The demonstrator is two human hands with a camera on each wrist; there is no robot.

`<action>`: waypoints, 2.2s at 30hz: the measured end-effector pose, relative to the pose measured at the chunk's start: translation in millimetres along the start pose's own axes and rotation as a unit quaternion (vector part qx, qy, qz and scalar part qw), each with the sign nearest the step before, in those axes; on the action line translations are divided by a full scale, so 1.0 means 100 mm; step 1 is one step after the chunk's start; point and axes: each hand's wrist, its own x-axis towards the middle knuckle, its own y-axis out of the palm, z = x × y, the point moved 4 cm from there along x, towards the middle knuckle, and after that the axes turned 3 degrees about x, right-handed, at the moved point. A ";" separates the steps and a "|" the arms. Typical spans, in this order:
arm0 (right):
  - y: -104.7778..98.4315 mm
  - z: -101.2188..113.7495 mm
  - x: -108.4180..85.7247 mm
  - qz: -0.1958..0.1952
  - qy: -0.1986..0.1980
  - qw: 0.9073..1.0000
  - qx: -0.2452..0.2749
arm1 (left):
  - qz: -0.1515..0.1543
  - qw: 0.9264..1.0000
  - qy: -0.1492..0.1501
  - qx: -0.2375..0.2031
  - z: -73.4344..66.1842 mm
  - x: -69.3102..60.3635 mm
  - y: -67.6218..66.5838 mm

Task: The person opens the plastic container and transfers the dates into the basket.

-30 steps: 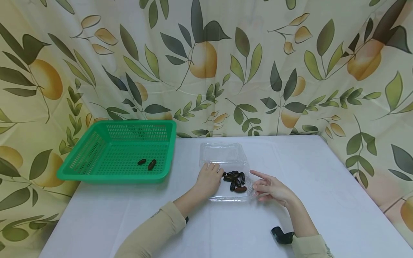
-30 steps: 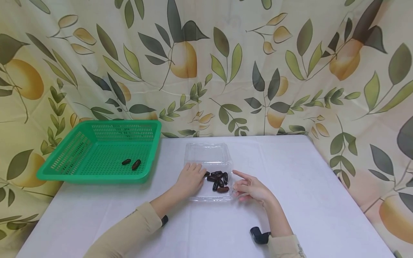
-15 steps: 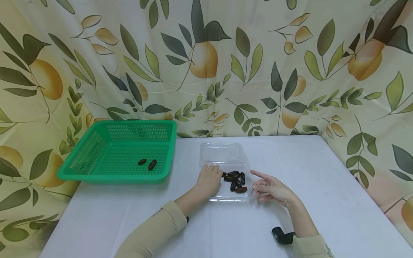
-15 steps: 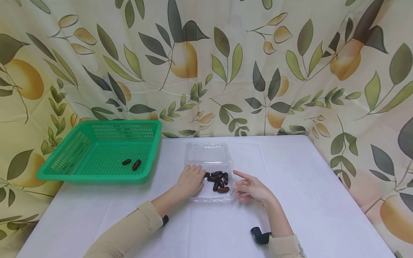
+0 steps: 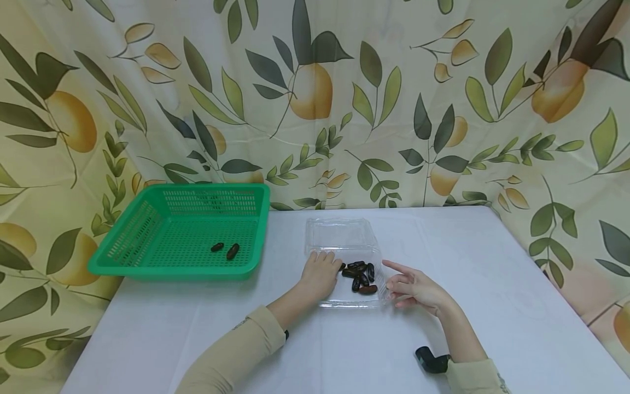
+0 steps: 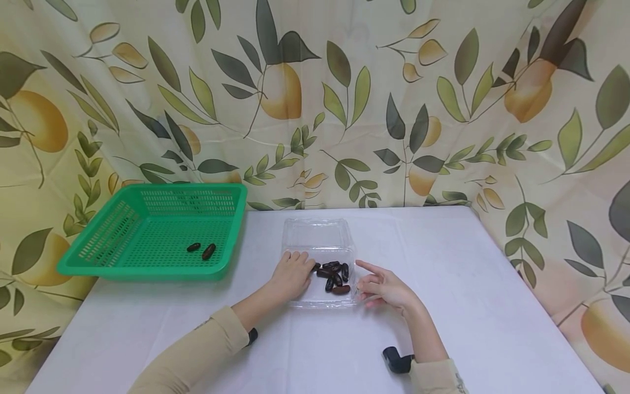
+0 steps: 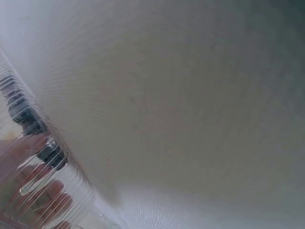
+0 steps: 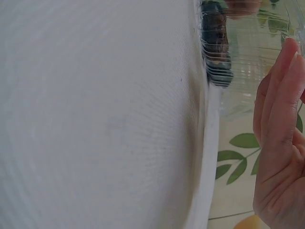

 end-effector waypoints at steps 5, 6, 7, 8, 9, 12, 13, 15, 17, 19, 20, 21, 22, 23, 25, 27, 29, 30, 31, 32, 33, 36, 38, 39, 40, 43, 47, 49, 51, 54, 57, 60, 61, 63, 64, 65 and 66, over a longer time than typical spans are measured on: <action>0.00 0.00 0.00 0.000 -0.002 1.000 0.000 | -0.010 1.000 0.000 -0.009 0.00 0.00 0.00; 0.00 0.00 0.00 0.001 -0.002 1.000 -0.001 | -0.013 1.000 0.000 -0.010 0.00 0.00 0.00; 0.00 0.00 0.00 0.001 -0.003 1.000 -0.001 | -0.016 1.000 0.000 -0.012 0.00 0.00 0.00; 0.00 0.00 0.00 0.001 -0.003 1.000 -0.001 | -0.017 1.000 0.000 -0.013 0.00 0.00 0.00; -0.01 0.00 0.00 0.001 -0.003 1.000 -0.001 | -0.019 1.000 0.000 -0.014 0.00 0.00 -0.01; -0.01 -0.01 0.00 0.002 -0.004 1.000 -0.001 | -0.020 1.000 0.001 -0.018 0.00 -0.01 -0.01; -0.01 -0.01 0.00 0.003 -0.004 1.000 -0.001 | -0.020 1.000 0.001 -0.017 0.00 0.00 -0.02; -0.01 -0.01 0.00 0.002 -0.004 1.000 -0.001 | -0.018 1.000 0.001 -0.016 0.00 0.00 -0.02; -0.01 -0.01 0.00 0.002 -0.005 1.000 -0.002 | -0.016 1.000 0.000 -0.011 0.00 0.00 -0.02; -0.01 -0.01 0.00 0.001 -0.005 1.000 -0.003 | -0.014 1.000 0.000 -0.004 0.00 0.00 -0.02; -0.01 -0.01 0.00 0.001 -0.005 1.000 -0.004 | -0.012 1.000 0.001 0.001 0.00 0.00 -0.02; -0.01 -0.01 0.00 0.000 -0.006 1.000 -0.004 | -0.010 1.000 0.002 0.008 0.00 0.00 -0.02; -0.01 -0.01 0.00 0.000 -0.006 1.000 -0.005 | -0.009 1.000 0.004 0.014 0.00 0.00 -0.02; -0.01 -0.01 0.00 0.000 -0.005 1.000 -0.005 | -0.007 1.000 0.005 0.021 -0.01 0.00 -0.01; -0.01 -0.01 0.00 -0.001 -0.006 1.000 -0.007 | -0.005 0.999 0.007 0.033 -0.01 0.01 -0.02; -0.01 -0.01 0.00 -0.002 -0.005 1.000 -0.007 | -0.002 0.999 0.008 0.039 -0.01 0.01 -0.02; -0.01 -0.01 0.00 -0.001 -0.005 1.000 -0.007 | 0.000 0.999 0.007 0.035 -0.01 0.01 -0.01; -0.01 -0.01 0.00 0.000 -0.005 1.000 -0.006 | 0.001 1.000 0.006 0.031 -0.01 0.01 -0.01; -0.01 -0.01 0.01 0.000 -0.005 1.000 -0.005 | 0.002 1.000 0.004 0.027 -0.01 0.01 -0.01; -0.01 -0.01 0.01 0.001 -0.005 1.000 -0.004 | 0.002 1.000 0.002 0.021 -0.01 0.01 -0.01; -0.01 -0.01 0.01 0.001 -0.005 1.000 -0.004 | 0.003 1.000 0.000 0.016 -0.01 0.01 -0.01; -0.01 -0.01 0.01 0.001 -0.005 1.000 -0.005 | 0.004 1.000 -0.005 0.004 -0.01 0.01 -0.02; -0.01 -0.01 0.01 0.002 -0.004 1.000 -0.005 | 0.003 1.000 -0.006 0.001 -0.01 0.01 -0.02; -0.01 -0.01 0.01 0.002 -0.005 1.000 -0.004 | 0.002 1.000 -0.007 0.000 -0.01 0.01 -0.03; -0.01 -0.01 0.01 0.003 -0.005 1.000 -0.004 | 0.001 1.000 -0.006 0.000 -0.01 0.00 -0.03; -0.01 -0.01 0.01 0.007 -0.005 1.000 -0.001 | -0.002 1.000 -0.006 0.001 -0.01 0.01 -0.02; -0.01 -0.01 0.01 0.008 -0.004 1.000 0.001 | 0.001 1.000 -0.007 0.005 -0.02 0.02 -0.02; -0.01 -0.01 0.01 0.007 -0.004 1.000 -0.001 | 0.004 1.000 -0.007 0.010 -0.02 0.03 -0.01; -0.02 -0.01 0.01 0.007 -0.005 1.000 -0.003 | 0.006 1.000 -0.007 0.020 -0.03 0.04 -0.01; -0.02 -0.01 0.01 0.007 -0.006 1.000 -0.004 | 0.005 0.999 -0.007 0.039 -0.04 0.05 0.00; -0.02 -0.01 0.01 0.008 -0.006 1.000 -0.004 | 0.003 0.998 -0.005 0.059 -0.05 0.06 -0.01; -0.02 -0.01 0.01 0.008 -0.005 1.000 -0.002 | 0.004 0.997 -0.003 0.071 -0.07 0.07 -0.01; -0.02 -0.01 0.01 0.008 -0.004 1.000 -0.001 | 0.005 0.997 -0.002 0.075 -0.07 0.07 -0.01; -0.02 -0.01 0.01 0.008 -0.004 1.000 -0.001 | 0.006 0.997 -0.002 0.077 -0.08 0.08 0.00; -0.02 -0.01 0.01 0.008 -0.004 1.000 0.000 | 0.007 0.997 -0.001 0.078 -0.08 0.08 0.00; -0.02 -0.01 0.01 0.007 -0.004 1.000 0.000 | 0.006 0.997 -0.002 0.076 -0.08 0.08 0.00; -0.02 -0.01 0.01 0.007 -0.004 1.000 -0.001 | 0.005 0.997 -0.001 0.075 -0.08 0.08 0.00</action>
